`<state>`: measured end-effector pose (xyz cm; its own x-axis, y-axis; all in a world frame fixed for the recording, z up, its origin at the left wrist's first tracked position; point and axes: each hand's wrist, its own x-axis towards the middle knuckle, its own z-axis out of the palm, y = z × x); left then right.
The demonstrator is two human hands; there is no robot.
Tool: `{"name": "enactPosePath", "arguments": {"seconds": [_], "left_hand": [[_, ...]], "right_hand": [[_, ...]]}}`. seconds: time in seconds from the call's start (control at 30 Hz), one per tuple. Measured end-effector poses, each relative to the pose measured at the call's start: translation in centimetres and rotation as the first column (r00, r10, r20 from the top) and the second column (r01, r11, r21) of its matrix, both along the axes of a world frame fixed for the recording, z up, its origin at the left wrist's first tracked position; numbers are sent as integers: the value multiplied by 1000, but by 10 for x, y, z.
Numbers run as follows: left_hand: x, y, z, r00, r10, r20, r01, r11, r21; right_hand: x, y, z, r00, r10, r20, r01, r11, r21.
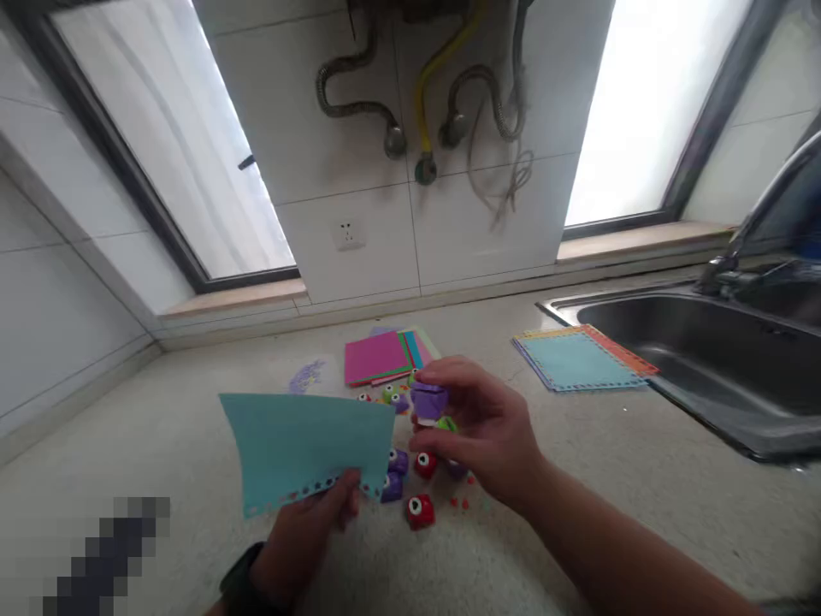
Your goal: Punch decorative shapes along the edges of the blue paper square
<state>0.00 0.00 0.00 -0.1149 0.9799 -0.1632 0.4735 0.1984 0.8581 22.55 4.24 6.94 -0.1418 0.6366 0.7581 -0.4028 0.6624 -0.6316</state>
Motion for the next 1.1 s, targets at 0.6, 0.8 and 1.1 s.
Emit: {"name": "enactPosePath", "arguments": {"seconds": [0.6, 0.8, 1.1], "left_hand": [[-12, -1, -13, 998, -32, 47, 30, 999, 27], [-14, -2, -17, 997, -33, 74, 31, 999, 18], [-12, -3, -12, 1000, -15, 1, 15, 1000, 23]], "right_hand": [[-10, -14, -14, 993, -102, 61, 99, 994, 41], [-11, -14, -16, 989, -93, 116, 97, 995, -25], [-11, -8, -18, 972, -129, 196, 157, 978, -135]]}}
